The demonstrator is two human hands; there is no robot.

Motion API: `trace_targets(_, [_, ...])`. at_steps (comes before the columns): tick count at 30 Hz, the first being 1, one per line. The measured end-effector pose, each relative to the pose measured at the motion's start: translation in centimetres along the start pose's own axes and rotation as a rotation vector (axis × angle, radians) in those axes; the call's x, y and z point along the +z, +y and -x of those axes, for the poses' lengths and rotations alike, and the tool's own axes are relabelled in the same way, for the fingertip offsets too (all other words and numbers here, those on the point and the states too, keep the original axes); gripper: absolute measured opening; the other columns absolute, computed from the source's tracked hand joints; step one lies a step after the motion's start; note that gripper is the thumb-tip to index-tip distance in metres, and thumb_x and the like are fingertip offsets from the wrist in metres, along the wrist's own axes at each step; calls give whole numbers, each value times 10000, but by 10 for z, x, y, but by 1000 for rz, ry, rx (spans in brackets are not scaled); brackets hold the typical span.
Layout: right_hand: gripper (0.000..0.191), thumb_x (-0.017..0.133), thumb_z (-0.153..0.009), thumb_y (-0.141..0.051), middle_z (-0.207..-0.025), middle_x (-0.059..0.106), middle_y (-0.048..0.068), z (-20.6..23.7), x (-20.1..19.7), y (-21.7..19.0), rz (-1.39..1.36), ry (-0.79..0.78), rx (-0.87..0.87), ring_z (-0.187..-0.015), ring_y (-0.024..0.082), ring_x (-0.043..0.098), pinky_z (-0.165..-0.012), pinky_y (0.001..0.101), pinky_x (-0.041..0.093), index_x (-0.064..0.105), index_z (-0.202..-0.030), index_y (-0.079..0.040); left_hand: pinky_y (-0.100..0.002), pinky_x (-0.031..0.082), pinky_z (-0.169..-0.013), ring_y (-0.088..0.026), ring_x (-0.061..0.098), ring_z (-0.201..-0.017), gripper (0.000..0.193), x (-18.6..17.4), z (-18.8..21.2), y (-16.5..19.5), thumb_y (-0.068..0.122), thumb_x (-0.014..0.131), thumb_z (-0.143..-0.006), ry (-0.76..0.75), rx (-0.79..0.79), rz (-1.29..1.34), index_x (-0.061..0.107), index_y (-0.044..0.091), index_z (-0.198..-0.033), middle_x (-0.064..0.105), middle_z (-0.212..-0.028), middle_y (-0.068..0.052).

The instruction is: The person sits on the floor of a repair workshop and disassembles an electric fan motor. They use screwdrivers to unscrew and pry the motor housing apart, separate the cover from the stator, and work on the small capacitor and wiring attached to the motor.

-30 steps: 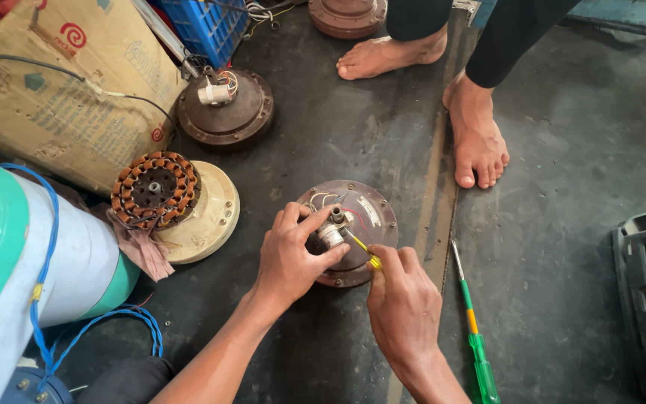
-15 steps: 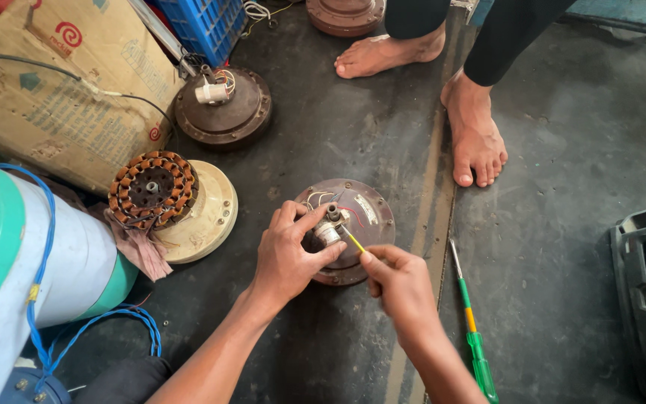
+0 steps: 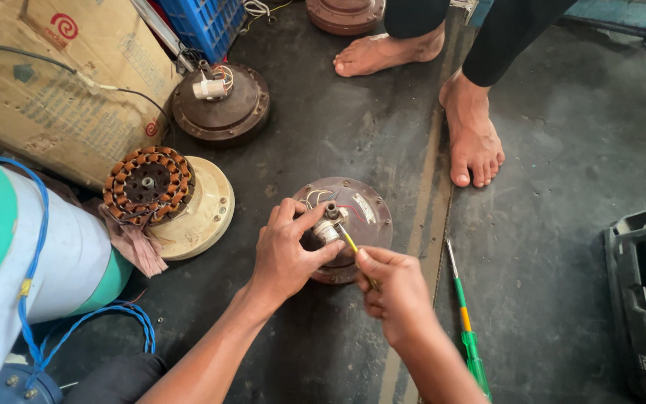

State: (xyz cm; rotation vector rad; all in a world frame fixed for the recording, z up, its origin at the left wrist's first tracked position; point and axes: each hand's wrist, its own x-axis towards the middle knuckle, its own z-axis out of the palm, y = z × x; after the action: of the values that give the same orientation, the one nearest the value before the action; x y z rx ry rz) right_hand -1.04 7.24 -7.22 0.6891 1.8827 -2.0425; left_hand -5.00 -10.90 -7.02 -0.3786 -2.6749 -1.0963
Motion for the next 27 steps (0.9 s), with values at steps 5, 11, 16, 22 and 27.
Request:
trace_targets(5, [140,659,-902,-195,-568,584,60,3,-5,-6,-272,-151,193,-365,85,342,-347,253,219,725,-952,-82,-446,524,-845,-296,610,-1053,607,-2,1,0,397,845,-715,-27,-8,-7,737,169,-1267,609,-1087,-89])
trace_targets(11, [162,692,-929,-192,-638,630,10,4,12,10,164,138,-407,-482,68,504,-417,226,356,705,-988,-42,-437,527,-844,-284,615,-1060,600,-1,1,-2,382,844,-722,-29,-17,18,738,182,-1278,616,-1080,-72])
trace_targets(16, [189,688,-894,-209,-615,612,34,-5,-4,-6,-392,-160,203,-418,75,432,-328,229,260,723,-986,-47,-428,537,-866,-283,619,-1064,605,-1,0,-3,380,852,-718,-14,-4,29,732,141,-1261,618,-1091,-73])
trace_targets(22, [261,775,-764,-88,-691,661,30,10,11,-1,249,158,-405,-537,126,585,-464,292,412,715,-1014,-43,-435,532,-848,-289,619,-1062,596,1,1,-3,379,853,-719,-12,-5,14,738,141,-1253,617,-1098,-78])
trace_targets(27, [210,752,-873,-157,-722,655,56,19,15,13,675,407,-719,-592,217,638,-553,366,457,775,-1061,-66,-426,536,-875,-290,619,-1063,585,-2,0,-3,373,856,-728,7,6,35,739,142,-1253,616,-1086,-78])
